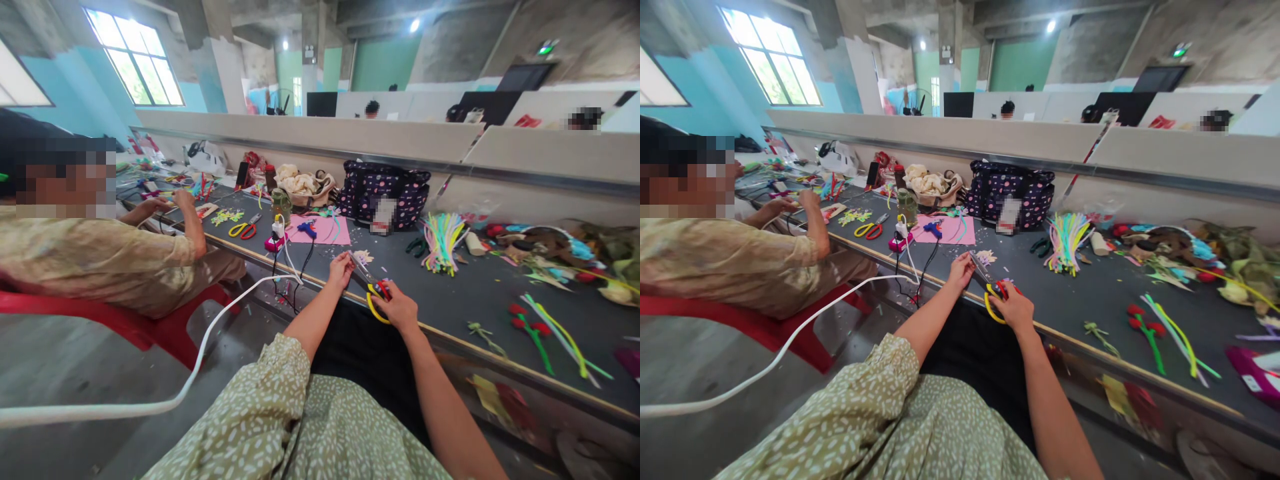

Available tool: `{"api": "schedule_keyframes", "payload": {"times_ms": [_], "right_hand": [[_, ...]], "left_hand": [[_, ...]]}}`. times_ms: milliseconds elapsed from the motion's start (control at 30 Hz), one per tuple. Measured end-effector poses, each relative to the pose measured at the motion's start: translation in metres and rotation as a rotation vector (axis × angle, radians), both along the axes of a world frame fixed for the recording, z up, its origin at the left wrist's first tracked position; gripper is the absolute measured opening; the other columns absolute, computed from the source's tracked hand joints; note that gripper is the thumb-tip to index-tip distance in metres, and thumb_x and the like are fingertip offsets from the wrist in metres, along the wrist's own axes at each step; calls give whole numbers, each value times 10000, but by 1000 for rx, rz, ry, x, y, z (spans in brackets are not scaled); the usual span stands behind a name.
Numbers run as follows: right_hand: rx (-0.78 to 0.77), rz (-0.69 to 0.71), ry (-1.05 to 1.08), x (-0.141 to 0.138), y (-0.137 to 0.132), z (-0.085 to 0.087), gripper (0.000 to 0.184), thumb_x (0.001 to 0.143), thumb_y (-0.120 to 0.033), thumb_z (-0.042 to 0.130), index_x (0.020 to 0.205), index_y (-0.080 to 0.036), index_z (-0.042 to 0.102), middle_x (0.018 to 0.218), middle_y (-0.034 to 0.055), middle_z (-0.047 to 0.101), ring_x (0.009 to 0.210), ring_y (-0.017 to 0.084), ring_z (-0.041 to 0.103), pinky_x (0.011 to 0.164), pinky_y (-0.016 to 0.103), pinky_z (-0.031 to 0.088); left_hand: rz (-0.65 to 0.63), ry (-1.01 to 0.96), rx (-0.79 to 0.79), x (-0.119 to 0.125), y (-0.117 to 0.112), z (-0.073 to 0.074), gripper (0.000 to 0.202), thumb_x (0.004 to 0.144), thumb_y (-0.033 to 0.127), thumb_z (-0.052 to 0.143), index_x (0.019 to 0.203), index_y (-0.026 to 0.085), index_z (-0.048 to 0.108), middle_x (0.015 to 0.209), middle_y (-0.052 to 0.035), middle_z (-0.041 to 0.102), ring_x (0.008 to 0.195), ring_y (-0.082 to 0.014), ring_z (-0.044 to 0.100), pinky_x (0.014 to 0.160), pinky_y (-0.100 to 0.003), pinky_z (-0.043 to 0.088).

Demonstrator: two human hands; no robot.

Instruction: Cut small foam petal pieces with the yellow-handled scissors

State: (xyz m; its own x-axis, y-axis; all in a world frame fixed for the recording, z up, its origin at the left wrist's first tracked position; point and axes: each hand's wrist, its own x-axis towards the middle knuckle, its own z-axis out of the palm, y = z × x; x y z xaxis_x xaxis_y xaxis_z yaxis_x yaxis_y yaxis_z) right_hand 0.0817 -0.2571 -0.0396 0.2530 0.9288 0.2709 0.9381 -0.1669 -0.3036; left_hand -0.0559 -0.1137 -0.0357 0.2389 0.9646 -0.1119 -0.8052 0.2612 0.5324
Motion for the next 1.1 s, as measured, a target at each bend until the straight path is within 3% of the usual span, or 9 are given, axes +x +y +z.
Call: {"api": "schedule_keyframes", "payload": {"times_ms": [700,1100], "right_hand": [[4,11,27,-2,0,3,500,753,-612,498,1140,-299,542,909,5,685,793,205,620,639,276,397],[8,72,150,8,7,-2,454,755,-592,511,1100,-303,569,913,5,682,865,211,616,665,277,410]], "left_hand": [[-1,38,3,-1,0,1,182,625,132,728,747,139,593,542,39,518,495,-49,462,589,-213,402],[-11,31,3,-2,0,1,197,615,137,738,751,132,595,584,35,522,505,-45,444,588,-211,376]]}}
